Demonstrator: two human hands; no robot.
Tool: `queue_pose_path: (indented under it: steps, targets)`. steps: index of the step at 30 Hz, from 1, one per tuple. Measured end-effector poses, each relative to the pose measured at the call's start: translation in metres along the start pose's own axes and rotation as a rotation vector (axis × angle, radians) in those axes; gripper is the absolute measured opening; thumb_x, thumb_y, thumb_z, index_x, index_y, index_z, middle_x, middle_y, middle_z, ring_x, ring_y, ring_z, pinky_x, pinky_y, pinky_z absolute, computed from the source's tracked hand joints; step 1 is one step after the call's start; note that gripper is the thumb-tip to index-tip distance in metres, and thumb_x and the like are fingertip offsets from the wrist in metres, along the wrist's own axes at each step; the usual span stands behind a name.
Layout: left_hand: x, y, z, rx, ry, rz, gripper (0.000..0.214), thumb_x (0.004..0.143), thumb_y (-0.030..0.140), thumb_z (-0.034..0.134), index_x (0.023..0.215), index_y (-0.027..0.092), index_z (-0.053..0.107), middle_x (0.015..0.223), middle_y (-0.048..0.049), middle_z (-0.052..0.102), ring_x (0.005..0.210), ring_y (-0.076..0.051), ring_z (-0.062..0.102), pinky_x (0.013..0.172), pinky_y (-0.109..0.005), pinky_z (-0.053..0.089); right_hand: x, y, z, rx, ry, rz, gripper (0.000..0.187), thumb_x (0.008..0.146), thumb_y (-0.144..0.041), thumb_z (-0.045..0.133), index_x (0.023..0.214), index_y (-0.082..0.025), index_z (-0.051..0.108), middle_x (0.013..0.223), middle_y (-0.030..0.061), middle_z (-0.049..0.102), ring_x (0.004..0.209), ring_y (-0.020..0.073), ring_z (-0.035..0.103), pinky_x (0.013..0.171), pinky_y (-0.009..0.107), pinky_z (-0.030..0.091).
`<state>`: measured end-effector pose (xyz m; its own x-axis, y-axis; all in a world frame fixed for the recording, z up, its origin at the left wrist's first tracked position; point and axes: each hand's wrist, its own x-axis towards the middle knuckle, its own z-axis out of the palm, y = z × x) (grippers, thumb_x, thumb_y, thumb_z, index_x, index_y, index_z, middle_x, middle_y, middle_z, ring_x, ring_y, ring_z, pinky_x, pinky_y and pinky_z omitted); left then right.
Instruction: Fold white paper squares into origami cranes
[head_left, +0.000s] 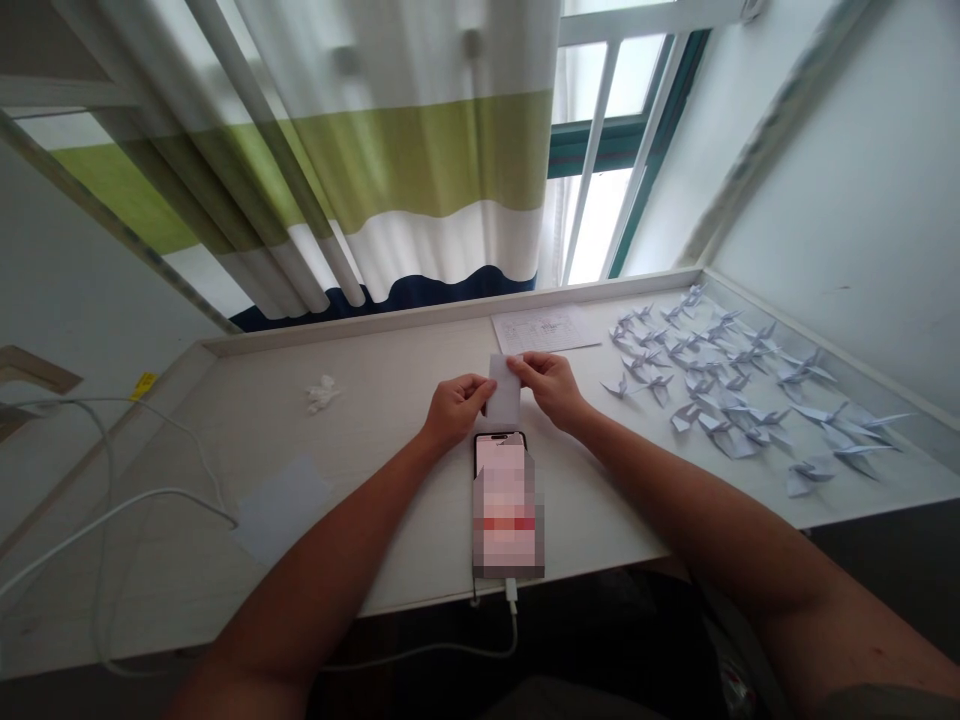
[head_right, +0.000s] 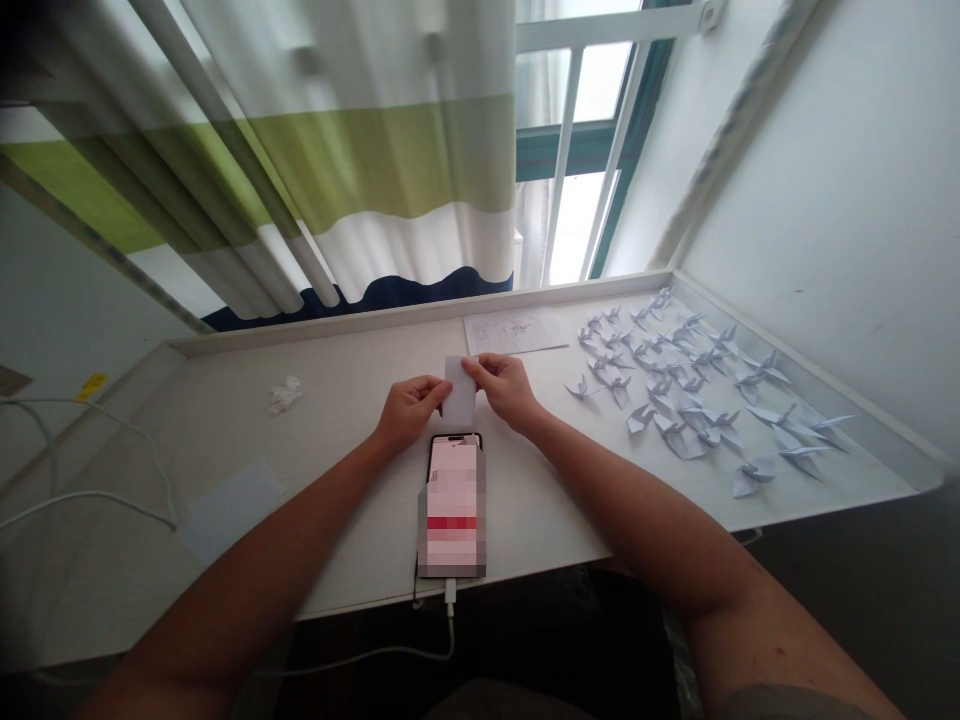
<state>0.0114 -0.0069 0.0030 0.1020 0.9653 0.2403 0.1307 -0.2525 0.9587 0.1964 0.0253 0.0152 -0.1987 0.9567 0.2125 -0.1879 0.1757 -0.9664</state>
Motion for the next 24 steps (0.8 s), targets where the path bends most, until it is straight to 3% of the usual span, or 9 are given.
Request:
queue_pose_path:
  steps: [6,13,19,24]
  targets:
    - [0.0005,-0.0012,0.0037,0.063,0.055,0.006,0.045,0.090,0.062,0.070,0.077,0.019,0.069,0.060,0.0010,0.064,0.051,-0.013,0.054,0.049,-0.025,0.042,0.0018,0.0036,-0.0007,-0.006,-0.009,0.007,0.055,0.073,-0.072,0.086,0.078,-0.018,0.078,0.073,0.0036,0.071,0.069,0.0161,0.061,0.068,0.032,0.055]
    - [-0.0019,0.0017,0.0042,0.087,0.049,-0.048,0.050,0.091,0.070,0.065,0.086,0.021,0.065,0.061,0.0008,0.068,0.045,-0.016,0.063,0.042,-0.025,0.048,0.0030,0.0092,-0.0030,-0.078,-0.008,0.025,0.058,0.077,-0.076,0.082,0.078,-0.018,0.079,0.068,0.0039,0.070,0.067,0.0170,0.063,0.067,0.034,0.057]
    - [-0.0022,0.0027,0.0030,0.155,0.050,-0.037,0.050,0.095,0.069,0.062,0.089,0.020,0.066,0.058,0.0020,0.067,0.037,-0.013,0.060,0.037,-0.022,0.041,0.0049,0.0082,-0.0024,0.049,-0.012,0.075,0.060,0.071,-0.076,0.086,0.077,-0.017,0.076,0.075,0.0047,0.073,0.069,0.0160,0.065,0.067,0.033,0.060]
    - [-0.0018,0.0046,0.0022,0.164,0.095,-0.017,0.049,0.096,0.069,0.060,0.087,0.021,0.064,0.055,0.0022,0.066,0.037,-0.014,0.059,0.037,-0.022,0.040,0.0029,0.0083,0.0006,0.028,-0.125,0.135,0.068,0.075,-0.084,0.077,0.076,-0.016,0.074,0.076,0.0068,0.073,0.071,0.0179,0.069,0.068,0.033,0.061]
